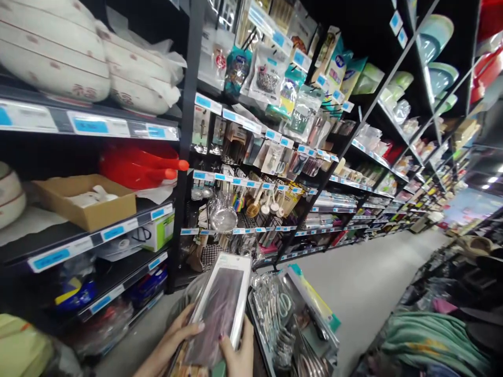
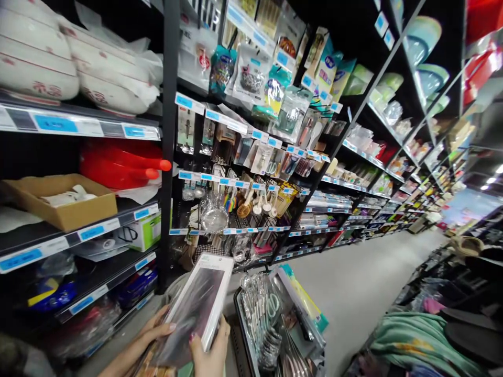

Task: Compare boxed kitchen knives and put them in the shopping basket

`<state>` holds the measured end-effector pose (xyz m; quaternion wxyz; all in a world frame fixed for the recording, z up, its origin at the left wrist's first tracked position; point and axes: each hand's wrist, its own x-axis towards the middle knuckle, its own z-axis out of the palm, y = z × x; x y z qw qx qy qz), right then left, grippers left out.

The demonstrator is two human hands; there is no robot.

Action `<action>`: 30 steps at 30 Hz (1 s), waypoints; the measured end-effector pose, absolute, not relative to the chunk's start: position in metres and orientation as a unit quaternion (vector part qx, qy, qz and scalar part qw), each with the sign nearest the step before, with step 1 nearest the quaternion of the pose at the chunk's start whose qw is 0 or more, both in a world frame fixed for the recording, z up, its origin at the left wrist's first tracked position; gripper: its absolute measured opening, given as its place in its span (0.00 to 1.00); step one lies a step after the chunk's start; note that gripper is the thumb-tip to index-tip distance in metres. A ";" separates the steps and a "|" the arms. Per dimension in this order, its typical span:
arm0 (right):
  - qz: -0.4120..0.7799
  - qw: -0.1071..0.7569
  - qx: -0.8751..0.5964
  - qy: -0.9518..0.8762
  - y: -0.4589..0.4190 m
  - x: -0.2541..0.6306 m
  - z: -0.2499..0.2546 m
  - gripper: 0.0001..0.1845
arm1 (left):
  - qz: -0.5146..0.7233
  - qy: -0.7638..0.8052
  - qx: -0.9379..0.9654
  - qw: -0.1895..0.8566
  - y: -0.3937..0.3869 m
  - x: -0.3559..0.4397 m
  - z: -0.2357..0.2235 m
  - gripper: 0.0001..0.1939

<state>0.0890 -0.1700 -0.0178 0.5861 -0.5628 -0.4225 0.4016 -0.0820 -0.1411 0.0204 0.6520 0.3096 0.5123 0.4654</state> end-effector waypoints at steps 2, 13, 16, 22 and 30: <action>0.398 0.575 -0.580 -0.418 -0.167 0.092 -0.037 0.35 | 0.476 0.508 0.286 0.658 -0.134 -0.078 0.013 0.32; 0.330 0.528 -0.660 -0.419 -0.165 0.132 -0.020 0.27 | 0.456 0.535 0.377 0.604 -0.125 -0.050 0.001 0.36; 0.373 0.496 -0.658 -0.427 -0.171 0.134 -0.012 0.22 | 0.442 0.557 0.415 0.568 -0.133 -0.053 0.006 0.37; 0.465 0.445 -0.624 -0.443 -0.160 0.136 -0.019 0.22 | 0.404 0.612 0.378 0.565 -0.129 -0.061 -0.018 0.41; 0.457 0.591 -0.584 -0.319 -0.131 0.131 -0.030 0.22 | 0.415 0.591 0.363 0.590 -0.092 -0.055 -0.042 0.49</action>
